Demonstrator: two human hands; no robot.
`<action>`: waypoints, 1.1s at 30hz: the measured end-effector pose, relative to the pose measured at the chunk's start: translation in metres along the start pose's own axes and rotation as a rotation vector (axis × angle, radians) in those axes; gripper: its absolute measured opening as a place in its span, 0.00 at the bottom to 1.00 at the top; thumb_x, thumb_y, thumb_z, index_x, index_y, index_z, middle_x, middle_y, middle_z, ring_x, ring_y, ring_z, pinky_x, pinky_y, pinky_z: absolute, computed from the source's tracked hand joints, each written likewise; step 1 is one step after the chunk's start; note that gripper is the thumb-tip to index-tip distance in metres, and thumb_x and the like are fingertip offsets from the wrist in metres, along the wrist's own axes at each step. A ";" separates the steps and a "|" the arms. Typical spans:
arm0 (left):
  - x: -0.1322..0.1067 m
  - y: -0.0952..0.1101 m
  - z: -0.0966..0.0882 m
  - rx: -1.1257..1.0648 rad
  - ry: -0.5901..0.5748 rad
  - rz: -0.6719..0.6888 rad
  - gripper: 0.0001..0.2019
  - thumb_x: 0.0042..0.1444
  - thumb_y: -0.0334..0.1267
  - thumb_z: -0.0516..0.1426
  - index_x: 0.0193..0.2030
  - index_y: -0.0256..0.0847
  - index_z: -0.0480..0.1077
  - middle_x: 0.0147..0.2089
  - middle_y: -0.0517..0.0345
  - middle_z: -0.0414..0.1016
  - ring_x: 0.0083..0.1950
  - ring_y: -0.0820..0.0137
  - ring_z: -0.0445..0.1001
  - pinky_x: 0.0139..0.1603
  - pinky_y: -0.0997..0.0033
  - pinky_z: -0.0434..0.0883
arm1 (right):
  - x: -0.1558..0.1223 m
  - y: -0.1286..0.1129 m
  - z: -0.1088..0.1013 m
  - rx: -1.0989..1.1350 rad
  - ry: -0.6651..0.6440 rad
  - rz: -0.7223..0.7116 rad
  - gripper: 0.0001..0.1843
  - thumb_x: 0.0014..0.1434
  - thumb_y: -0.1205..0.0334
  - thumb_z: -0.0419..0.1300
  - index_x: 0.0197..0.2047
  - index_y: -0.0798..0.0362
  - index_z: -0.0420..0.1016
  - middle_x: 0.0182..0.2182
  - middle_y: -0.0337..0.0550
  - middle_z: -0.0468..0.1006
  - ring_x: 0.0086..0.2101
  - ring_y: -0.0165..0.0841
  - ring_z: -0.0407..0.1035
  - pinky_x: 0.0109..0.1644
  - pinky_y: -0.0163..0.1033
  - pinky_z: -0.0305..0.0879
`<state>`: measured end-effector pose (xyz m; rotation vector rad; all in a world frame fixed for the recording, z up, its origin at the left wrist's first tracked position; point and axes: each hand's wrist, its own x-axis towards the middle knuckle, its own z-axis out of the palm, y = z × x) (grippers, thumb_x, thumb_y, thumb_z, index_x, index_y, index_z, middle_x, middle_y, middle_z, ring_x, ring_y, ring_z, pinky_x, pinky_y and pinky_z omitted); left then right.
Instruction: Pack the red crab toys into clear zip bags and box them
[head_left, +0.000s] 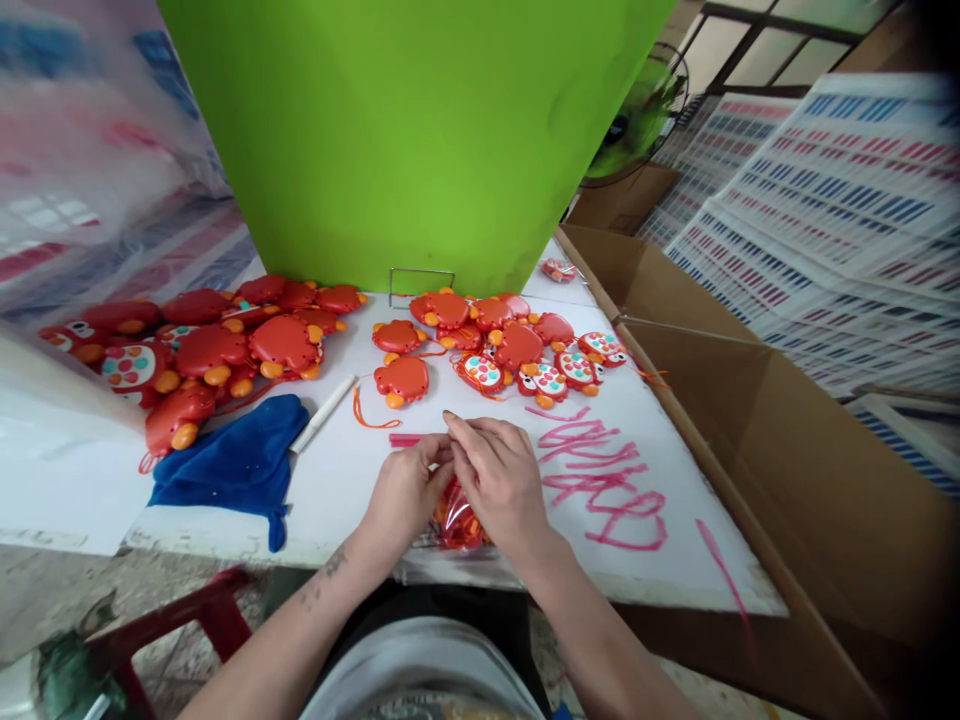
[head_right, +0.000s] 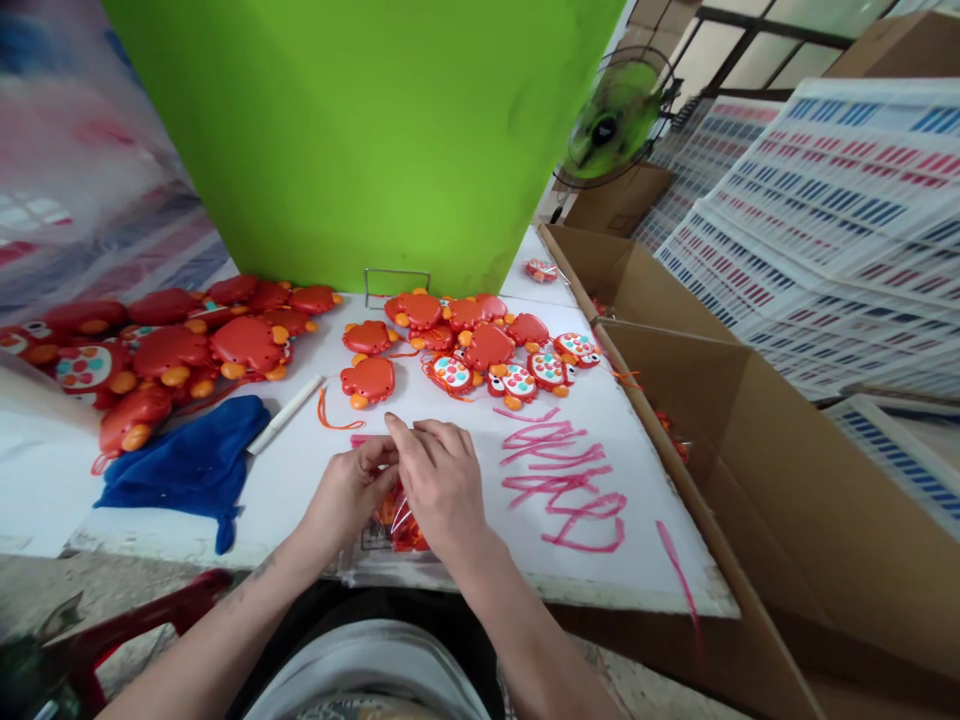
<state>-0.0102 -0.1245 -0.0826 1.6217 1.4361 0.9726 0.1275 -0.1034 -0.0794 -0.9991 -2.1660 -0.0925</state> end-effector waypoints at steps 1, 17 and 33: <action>0.000 0.000 0.000 0.032 0.001 0.009 0.13 0.55 0.29 0.53 0.47 0.42 0.72 0.44 0.55 0.80 0.44 0.64 0.77 0.44 0.70 0.70 | 0.001 -0.001 -0.001 0.005 0.002 0.005 0.23 0.61 0.72 0.53 0.59 0.53 0.64 0.36 0.45 0.78 0.42 0.38 0.67 0.48 0.46 0.63; 0.008 -0.038 -0.007 -0.232 0.097 -0.156 0.06 0.55 0.39 0.56 0.35 0.39 0.71 0.31 0.58 0.76 0.31 0.71 0.72 0.33 0.74 0.68 | -0.043 0.120 -0.061 0.839 0.823 1.166 0.16 0.35 0.68 0.63 0.32 0.51 0.67 0.23 0.31 0.72 0.19 0.23 0.63 0.21 0.28 0.58; 0.014 -0.035 -0.012 -0.445 -0.074 -0.276 0.14 0.49 0.46 0.59 0.34 0.37 0.65 0.27 0.64 0.67 0.25 0.77 0.64 0.27 0.77 0.63 | -0.138 0.152 -0.108 -0.501 0.520 0.779 0.31 0.45 0.68 0.53 0.55 0.56 0.70 0.47 0.55 0.72 0.48 0.49 0.64 0.49 0.53 0.64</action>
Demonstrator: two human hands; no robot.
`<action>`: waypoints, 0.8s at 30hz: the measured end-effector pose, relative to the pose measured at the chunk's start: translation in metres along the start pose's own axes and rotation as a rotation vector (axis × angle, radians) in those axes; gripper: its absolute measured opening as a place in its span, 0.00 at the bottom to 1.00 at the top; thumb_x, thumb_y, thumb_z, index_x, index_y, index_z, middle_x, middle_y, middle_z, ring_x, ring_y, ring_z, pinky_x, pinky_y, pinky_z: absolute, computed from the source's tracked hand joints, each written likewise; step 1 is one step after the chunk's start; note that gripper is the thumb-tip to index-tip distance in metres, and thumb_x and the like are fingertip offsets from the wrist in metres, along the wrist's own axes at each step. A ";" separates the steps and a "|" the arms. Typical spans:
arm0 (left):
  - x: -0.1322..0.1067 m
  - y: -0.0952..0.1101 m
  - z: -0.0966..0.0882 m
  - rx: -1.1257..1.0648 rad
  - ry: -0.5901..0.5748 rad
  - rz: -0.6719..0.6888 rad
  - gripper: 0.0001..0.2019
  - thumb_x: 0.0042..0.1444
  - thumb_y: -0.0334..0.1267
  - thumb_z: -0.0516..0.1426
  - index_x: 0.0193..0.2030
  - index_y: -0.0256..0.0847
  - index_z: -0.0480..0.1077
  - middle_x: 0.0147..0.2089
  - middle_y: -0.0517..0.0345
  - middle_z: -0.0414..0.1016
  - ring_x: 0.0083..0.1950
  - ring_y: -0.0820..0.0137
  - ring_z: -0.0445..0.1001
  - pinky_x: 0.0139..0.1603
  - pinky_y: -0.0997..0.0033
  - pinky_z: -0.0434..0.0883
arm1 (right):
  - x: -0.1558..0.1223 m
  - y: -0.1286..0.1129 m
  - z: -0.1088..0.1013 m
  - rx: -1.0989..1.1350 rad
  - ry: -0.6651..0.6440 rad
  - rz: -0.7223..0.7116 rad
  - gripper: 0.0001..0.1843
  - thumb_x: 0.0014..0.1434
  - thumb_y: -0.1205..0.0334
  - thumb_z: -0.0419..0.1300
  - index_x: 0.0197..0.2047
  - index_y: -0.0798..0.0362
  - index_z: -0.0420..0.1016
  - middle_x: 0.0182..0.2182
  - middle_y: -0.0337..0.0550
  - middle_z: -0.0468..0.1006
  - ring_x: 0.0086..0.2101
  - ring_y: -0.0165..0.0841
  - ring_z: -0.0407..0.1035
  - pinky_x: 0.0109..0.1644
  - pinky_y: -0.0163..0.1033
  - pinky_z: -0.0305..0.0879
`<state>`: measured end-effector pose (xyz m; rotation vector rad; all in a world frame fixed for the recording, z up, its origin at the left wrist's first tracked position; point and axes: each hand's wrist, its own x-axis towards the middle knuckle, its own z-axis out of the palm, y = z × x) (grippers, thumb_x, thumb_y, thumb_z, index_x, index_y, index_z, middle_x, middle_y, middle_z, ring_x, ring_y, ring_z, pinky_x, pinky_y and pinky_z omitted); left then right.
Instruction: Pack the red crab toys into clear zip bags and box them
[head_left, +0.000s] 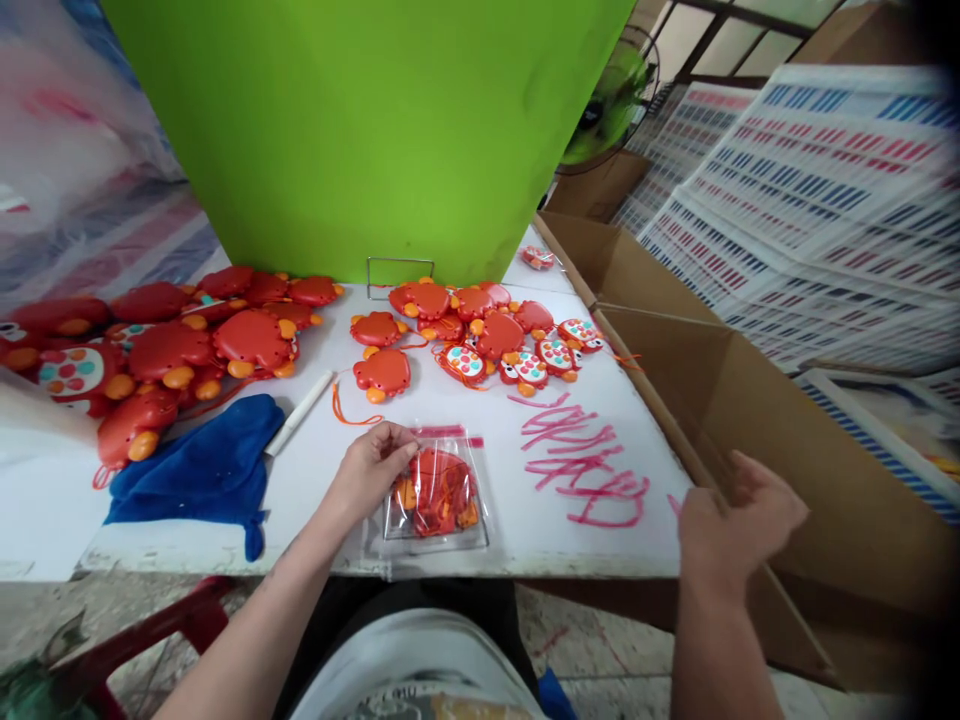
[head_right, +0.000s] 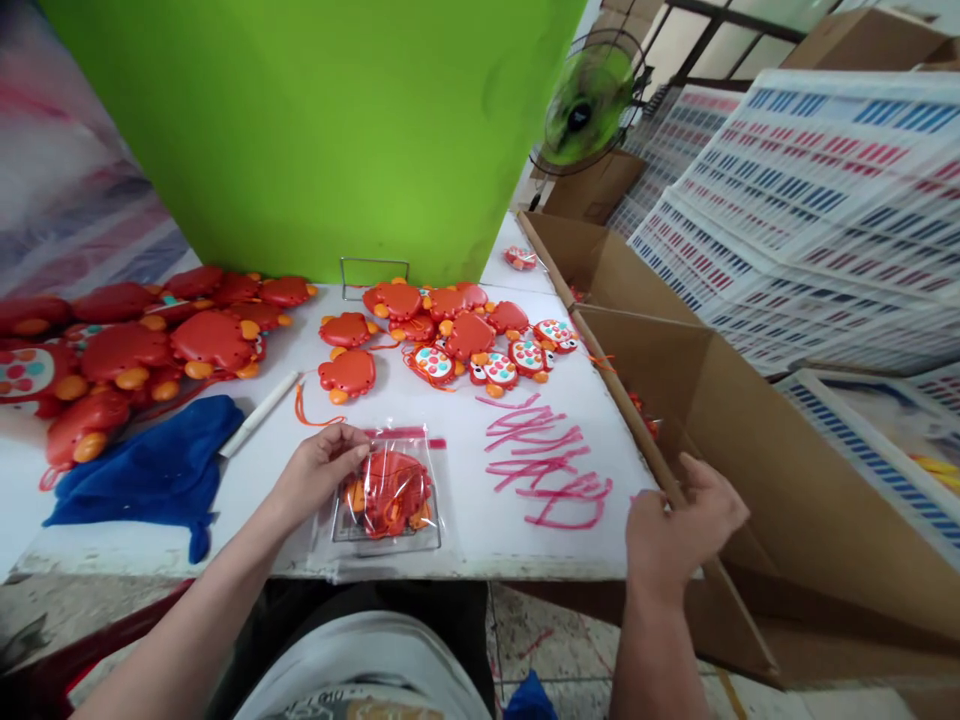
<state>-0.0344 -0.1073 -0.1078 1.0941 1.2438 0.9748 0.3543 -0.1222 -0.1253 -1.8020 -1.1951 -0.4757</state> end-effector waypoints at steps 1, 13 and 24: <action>-0.001 0.001 0.001 -0.028 -0.008 -0.009 0.14 0.49 0.46 0.59 0.33 0.38 0.64 0.27 0.64 0.66 0.25 0.78 0.63 0.26 0.77 0.63 | 0.002 -0.010 0.001 0.041 0.036 0.020 0.30 0.45 0.69 0.54 0.55 0.55 0.70 0.47 0.54 0.71 0.47 0.48 0.65 0.48 0.53 0.65; -0.020 0.024 0.007 -0.209 -0.133 -0.019 0.17 0.49 0.50 0.61 0.34 0.39 0.63 0.34 0.56 0.74 0.31 0.74 0.70 0.30 0.76 0.66 | -0.065 -0.157 0.031 0.787 -1.055 0.134 0.14 0.59 0.54 0.56 0.44 0.53 0.74 0.34 0.44 0.78 0.33 0.34 0.72 0.38 0.40 0.68; -0.017 0.011 -0.006 -0.188 -0.259 -0.149 0.18 0.52 0.43 0.58 0.48 0.39 0.72 0.46 0.51 0.77 0.37 0.70 0.76 0.31 0.77 0.69 | -0.061 -0.138 0.030 1.090 -1.044 0.493 0.09 0.48 0.65 0.61 0.35 0.53 0.77 0.21 0.37 0.74 0.23 0.29 0.65 0.28 0.36 0.61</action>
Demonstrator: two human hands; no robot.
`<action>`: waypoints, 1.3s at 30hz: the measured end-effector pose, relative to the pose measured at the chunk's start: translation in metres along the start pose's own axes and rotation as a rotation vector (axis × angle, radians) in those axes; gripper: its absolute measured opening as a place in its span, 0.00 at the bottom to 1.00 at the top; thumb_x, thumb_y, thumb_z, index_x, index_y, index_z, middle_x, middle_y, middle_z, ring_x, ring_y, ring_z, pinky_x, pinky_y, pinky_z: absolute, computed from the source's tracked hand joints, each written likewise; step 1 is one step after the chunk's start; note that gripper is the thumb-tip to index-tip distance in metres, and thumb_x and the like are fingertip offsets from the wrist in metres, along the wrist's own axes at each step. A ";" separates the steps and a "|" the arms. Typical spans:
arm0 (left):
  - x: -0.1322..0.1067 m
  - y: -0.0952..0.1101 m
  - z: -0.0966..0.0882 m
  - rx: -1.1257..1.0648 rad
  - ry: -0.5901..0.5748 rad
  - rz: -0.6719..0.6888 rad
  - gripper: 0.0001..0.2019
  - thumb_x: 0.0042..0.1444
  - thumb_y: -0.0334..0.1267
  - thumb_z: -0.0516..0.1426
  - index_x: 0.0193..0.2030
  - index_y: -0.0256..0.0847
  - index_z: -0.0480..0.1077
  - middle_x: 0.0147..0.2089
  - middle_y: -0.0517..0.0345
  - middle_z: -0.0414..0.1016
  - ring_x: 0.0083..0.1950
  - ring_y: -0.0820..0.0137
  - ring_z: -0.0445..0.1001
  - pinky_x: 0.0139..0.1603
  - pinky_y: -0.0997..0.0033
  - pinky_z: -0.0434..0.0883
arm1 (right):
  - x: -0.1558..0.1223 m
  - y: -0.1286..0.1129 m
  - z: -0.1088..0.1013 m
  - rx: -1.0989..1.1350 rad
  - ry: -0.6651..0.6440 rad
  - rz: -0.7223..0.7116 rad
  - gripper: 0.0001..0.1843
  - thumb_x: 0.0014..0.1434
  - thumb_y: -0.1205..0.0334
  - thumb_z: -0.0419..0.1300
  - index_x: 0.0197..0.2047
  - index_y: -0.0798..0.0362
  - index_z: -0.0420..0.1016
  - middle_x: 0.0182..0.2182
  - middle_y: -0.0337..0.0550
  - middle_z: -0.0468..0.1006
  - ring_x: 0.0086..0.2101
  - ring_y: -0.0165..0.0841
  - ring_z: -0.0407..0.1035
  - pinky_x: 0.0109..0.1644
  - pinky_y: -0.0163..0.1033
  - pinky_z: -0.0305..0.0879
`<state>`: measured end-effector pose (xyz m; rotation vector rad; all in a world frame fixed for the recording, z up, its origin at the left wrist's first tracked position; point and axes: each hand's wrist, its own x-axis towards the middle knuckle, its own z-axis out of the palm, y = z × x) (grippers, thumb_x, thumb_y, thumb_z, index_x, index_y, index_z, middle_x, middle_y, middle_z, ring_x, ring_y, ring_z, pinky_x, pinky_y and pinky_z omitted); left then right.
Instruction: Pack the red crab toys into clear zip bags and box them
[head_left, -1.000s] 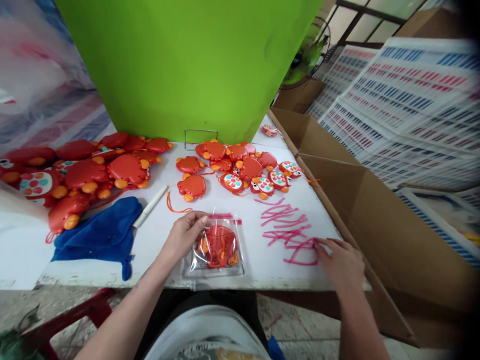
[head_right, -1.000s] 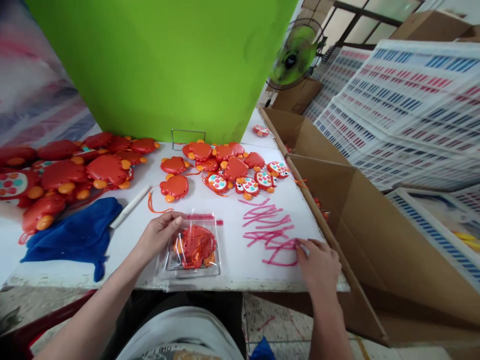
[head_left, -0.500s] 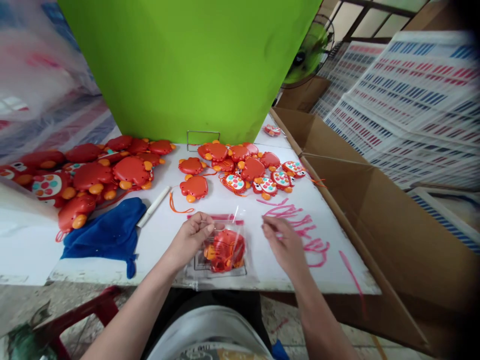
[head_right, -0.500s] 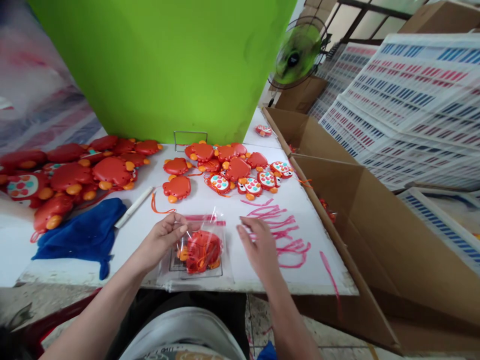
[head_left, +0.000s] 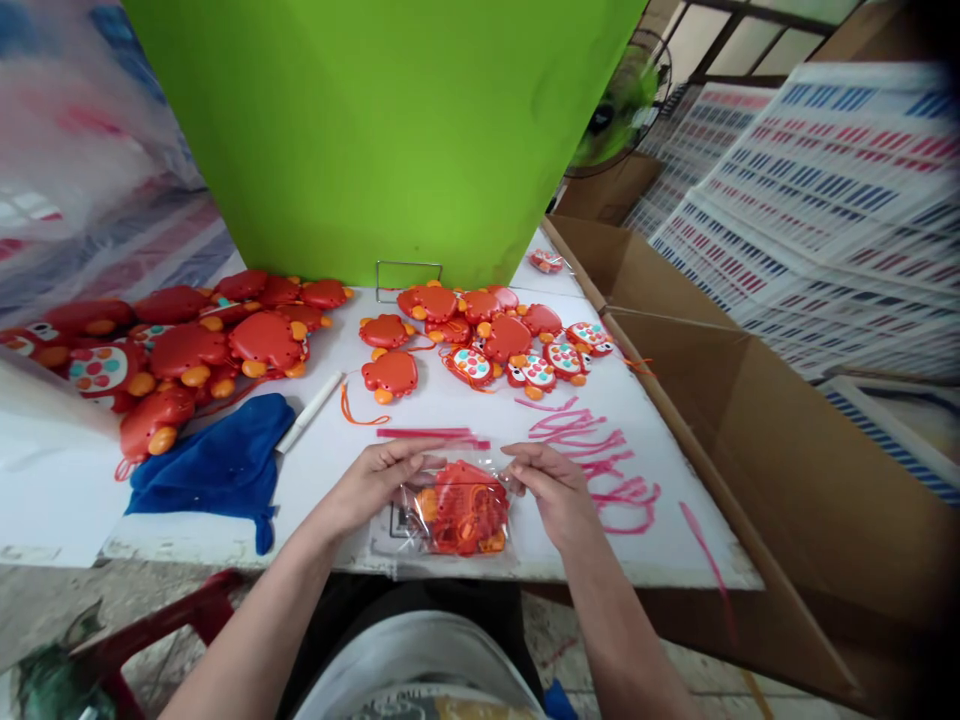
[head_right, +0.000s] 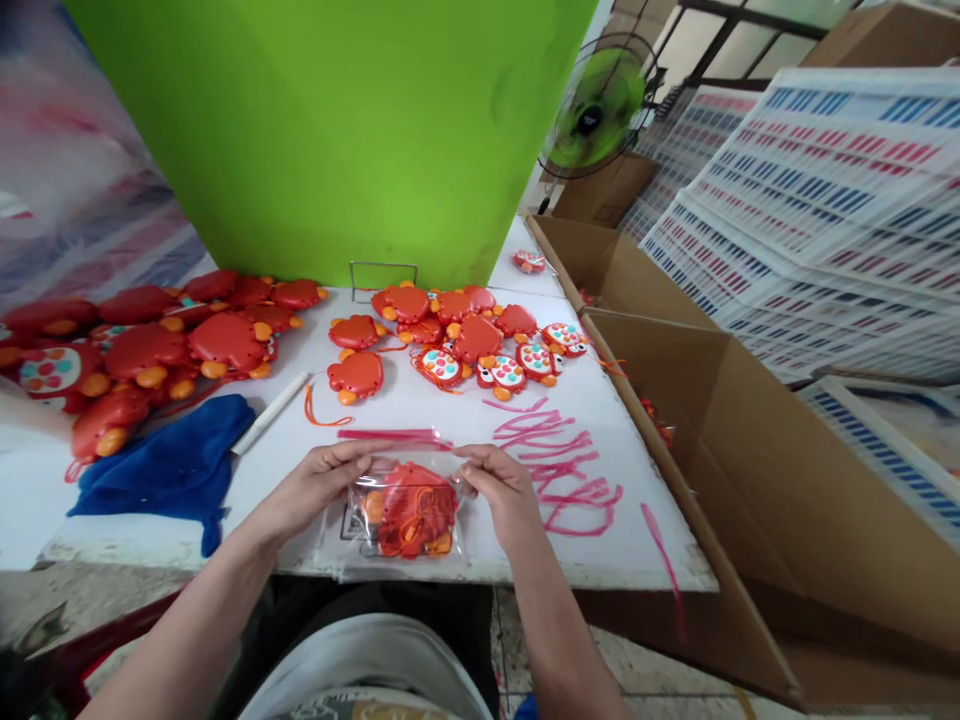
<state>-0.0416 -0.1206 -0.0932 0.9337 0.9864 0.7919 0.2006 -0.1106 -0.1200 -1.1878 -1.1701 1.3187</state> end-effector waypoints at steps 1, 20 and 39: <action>-0.001 0.002 0.000 -0.001 -0.017 -0.006 0.15 0.51 0.41 0.58 0.45 0.39 0.74 0.47 0.51 0.77 0.38 0.70 0.76 0.32 0.76 0.70 | 0.000 0.000 -0.001 0.019 0.009 -0.004 0.06 0.47 0.66 0.61 0.32 0.53 0.77 0.21 0.37 0.73 0.23 0.29 0.64 0.28 0.36 0.60; 0.006 0.009 0.010 0.449 0.241 0.265 0.15 0.58 0.49 0.51 0.32 0.39 0.66 0.32 0.57 0.73 0.35 0.70 0.72 0.36 0.71 0.69 | 0.003 -0.018 -0.038 -0.015 0.575 -0.249 0.10 0.48 0.55 0.66 0.27 0.53 0.74 0.22 0.37 0.70 0.24 0.31 0.64 0.28 0.38 0.61; 0.029 -0.036 0.018 1.623 0.469 0.432 0.10 0.60 0.43 0.53 0.40 0.38 0.69 0.40 0.48 0.69 0.44 0.56 0.64 0.44 0.57 0.62 | 0.096 -0.033 0.110 -0.929 -0.335 -0.648 0.25 0.63 0.58 0.52 0.62 0.55 0.59 0.62 0.56 0.58 0.61 0.42 0.53 0.63 0.50 0.54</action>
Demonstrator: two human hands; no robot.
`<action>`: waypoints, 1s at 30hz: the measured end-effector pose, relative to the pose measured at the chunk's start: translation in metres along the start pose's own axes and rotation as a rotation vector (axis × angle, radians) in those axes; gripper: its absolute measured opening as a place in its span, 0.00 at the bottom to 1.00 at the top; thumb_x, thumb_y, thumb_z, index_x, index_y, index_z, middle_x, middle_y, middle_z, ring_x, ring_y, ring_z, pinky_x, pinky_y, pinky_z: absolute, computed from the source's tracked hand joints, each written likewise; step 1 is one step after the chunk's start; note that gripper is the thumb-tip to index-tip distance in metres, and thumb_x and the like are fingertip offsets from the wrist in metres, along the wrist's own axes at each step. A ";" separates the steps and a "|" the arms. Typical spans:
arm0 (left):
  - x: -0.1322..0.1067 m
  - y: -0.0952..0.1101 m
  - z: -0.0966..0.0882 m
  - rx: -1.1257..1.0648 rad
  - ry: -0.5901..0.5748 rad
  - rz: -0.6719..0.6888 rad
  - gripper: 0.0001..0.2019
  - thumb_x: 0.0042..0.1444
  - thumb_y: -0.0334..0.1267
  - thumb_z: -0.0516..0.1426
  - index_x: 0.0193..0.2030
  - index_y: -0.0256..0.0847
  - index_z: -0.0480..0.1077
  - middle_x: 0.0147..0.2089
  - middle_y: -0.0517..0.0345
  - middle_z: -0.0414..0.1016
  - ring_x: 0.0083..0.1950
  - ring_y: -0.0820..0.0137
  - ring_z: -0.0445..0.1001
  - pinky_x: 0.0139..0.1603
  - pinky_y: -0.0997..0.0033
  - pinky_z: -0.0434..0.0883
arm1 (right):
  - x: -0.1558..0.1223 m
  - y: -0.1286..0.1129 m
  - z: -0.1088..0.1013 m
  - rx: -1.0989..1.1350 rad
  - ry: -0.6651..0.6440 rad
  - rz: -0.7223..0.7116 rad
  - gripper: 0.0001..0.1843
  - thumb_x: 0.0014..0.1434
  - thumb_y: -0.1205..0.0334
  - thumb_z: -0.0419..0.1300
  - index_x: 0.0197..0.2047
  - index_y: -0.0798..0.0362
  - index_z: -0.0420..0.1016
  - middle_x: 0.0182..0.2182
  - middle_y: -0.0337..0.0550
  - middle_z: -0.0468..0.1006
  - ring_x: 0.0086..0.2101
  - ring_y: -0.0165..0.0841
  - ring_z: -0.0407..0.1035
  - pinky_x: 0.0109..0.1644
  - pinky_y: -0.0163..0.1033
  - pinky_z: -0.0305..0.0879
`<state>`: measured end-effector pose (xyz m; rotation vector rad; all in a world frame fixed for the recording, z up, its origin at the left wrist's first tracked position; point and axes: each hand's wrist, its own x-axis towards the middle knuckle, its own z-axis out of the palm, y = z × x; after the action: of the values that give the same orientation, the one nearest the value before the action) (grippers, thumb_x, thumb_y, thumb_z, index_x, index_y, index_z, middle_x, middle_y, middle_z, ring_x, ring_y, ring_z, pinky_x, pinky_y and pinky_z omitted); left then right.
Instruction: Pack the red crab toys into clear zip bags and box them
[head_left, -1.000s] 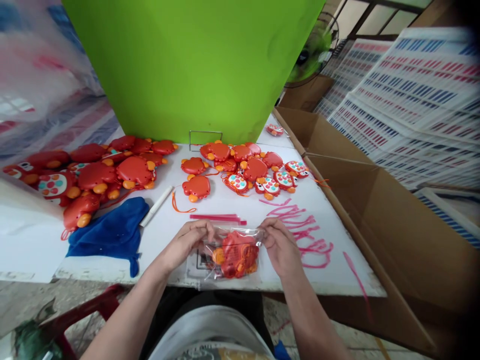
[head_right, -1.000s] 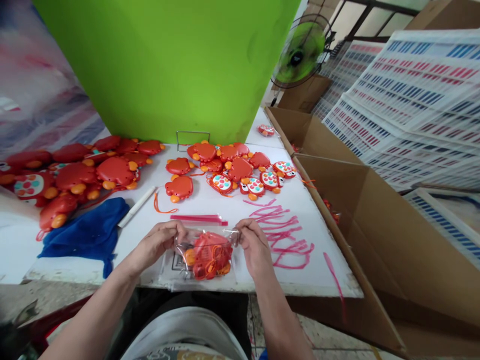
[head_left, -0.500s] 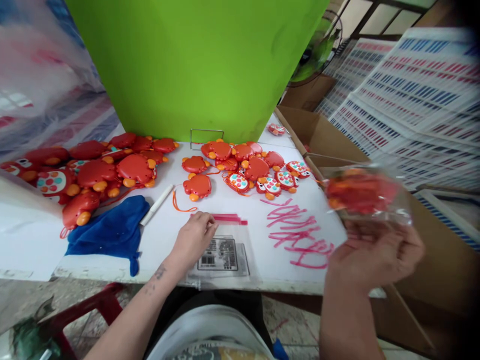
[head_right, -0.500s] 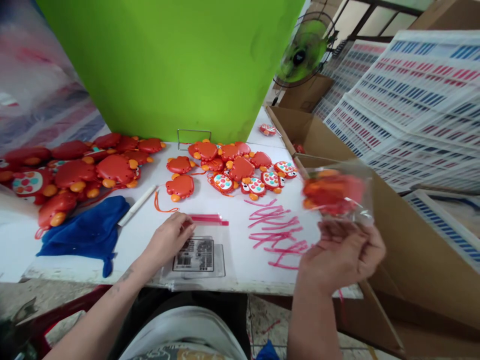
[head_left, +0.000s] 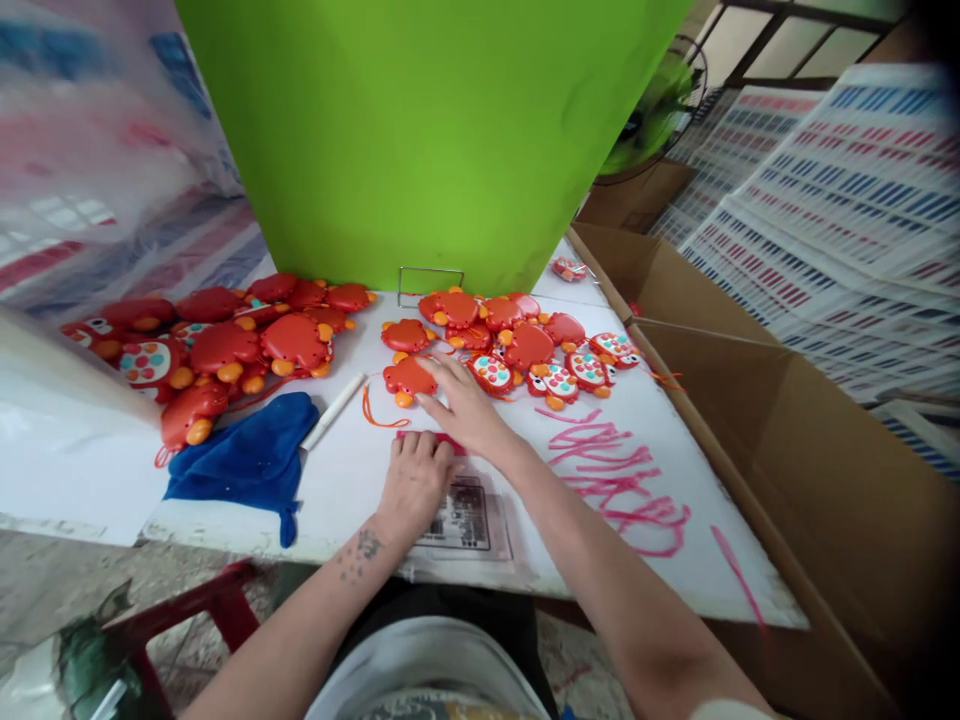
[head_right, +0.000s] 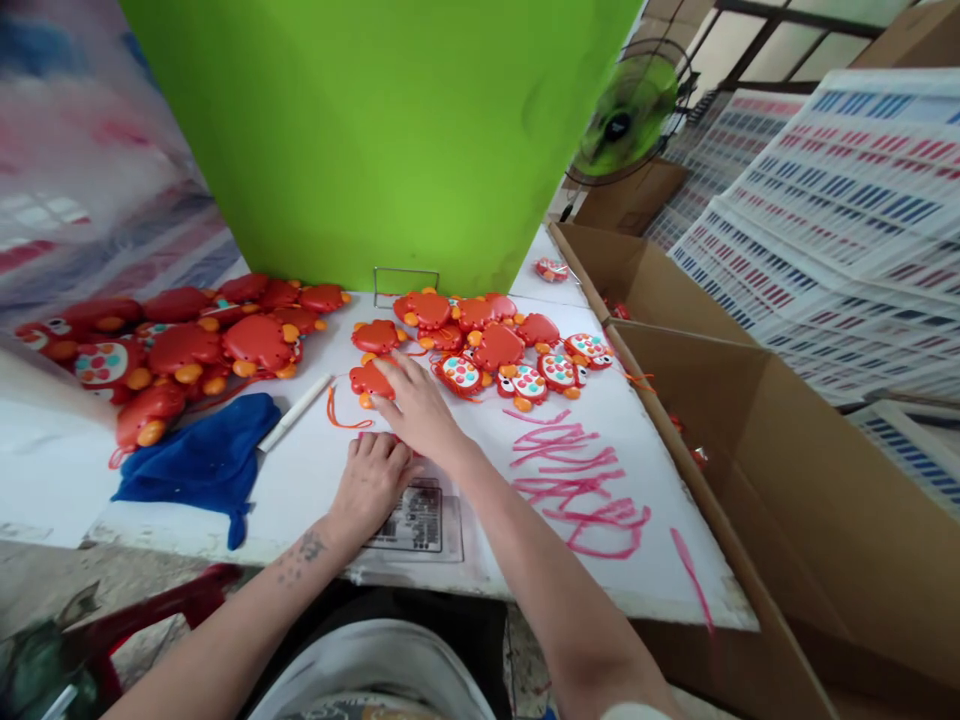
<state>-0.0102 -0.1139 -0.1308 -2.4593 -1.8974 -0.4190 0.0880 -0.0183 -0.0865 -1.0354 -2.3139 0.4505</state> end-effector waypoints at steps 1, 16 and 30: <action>0.000 -0.001 0.001 -0.004 0.005 0.015 0.10 0.60 0.42 0.53 0.40 0.38 0.69 0.40 0.49 0.69 0.44 0.57 0.64 0.44 0.57 0.62 | 0.010 0.001 0.009 -0.033 -0.030 0.039 0.28 0.62 0.56 0.53 0.64 0.57 0.57 0.62 0.59 0.57 0.62 0.44 0.52 0.62 0.52 0.53; -0.004 -0.005 0.012 -0.304 0.152 0.009 0.31 0.59 0.42 0.55 0.64 0.31 0.47 0.39 0.49 0.72 0.41 0.60 0.68 0.46 0.56 0.66 | -0.037 0.068 -0.009 0.780 0.286 0.447 0.33 0.45 0.59 0.66 0.55 0.47 0.64 0.40 0.41 0.71 0.40 0.36 0.68 0.47 0.44 0.67; -0.005 -0.005 0.004 -0.204 0.019 0.172 0.10 0.62 0.33 0.48 0.43 0.37 0.70 0.40 0.49 0.72 0.43 0.60 0.65 0.46 0.57 0.62 | -0.082 0.048 -0.052 1.048 0.367 0.414 0.20 0.47 0.61 0.68 0.45 0.47 0.73 0.39 0.40 0.75 0.39 0.33 0.70 0.47 0.40 0.68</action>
<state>-0.0152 -0.1169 -0.1366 -2.7053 -1.6944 -0.6570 0.1925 -0.0454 -0.0986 -0.9027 -1.2107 1.3151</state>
